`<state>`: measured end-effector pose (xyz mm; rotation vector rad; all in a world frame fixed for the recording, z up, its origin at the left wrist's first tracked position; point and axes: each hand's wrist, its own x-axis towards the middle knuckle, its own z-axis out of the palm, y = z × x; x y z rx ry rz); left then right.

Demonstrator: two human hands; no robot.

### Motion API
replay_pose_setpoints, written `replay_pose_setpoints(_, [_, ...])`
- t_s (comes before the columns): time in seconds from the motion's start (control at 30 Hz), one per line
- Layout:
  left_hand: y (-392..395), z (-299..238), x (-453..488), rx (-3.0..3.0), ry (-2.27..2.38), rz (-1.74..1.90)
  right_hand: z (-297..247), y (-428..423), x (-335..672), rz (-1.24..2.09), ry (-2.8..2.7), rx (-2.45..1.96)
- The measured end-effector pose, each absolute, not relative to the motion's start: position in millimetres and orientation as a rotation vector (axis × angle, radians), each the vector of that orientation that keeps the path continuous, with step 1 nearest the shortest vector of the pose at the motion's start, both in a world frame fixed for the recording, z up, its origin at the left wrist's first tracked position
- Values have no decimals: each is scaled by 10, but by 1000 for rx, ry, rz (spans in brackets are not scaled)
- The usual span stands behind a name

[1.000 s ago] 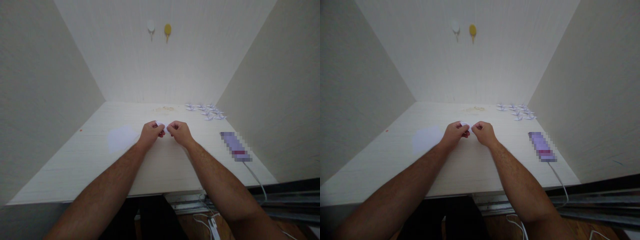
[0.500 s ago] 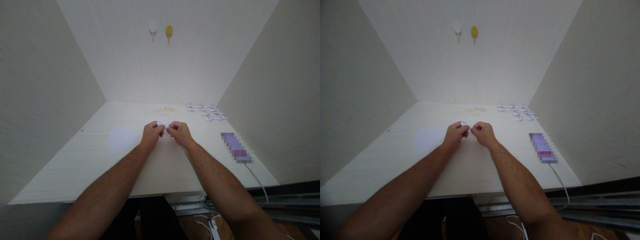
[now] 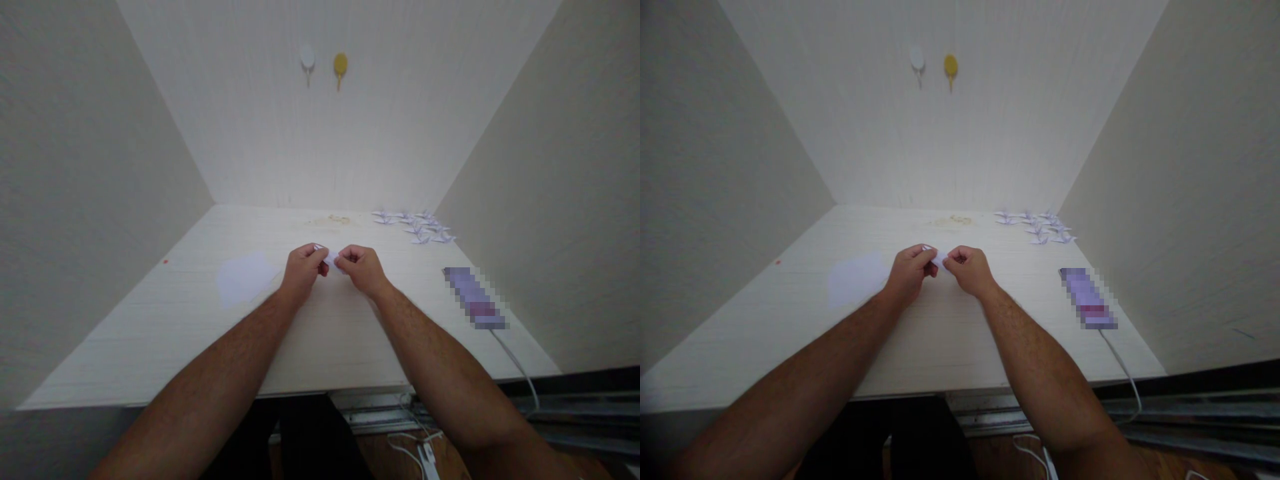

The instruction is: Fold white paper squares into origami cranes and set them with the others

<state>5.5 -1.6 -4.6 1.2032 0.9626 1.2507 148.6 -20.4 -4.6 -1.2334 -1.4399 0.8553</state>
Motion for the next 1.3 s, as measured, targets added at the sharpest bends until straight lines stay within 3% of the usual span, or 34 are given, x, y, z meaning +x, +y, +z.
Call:
replay_pose_setpoints(0.47, [3, -18, -11, 1247, 932, 1229, -62, -194, 1539, 728, -1557, -1178])
replay_pose_setpoints(0.67, [63, 60, -89, 898, 923, 758, -75, -182, 1611, 370, -1595, -1073])
replay_pose_setpoints(0.93, [13, 21, -74, 1060, 845, 841, -83, -195, 1558, 582, -1526, -1058])
replay_pose_setpoints(1.1, [-1, 12, -18, 1159, 936, 1085, -55, -193, 1540, 824, -1309, -1128])
replay_pose_setpoints(1.3, [-16, -2, -22, 1319, 919, 1072, -13, -209, 1547, 780, -1369, -1261])
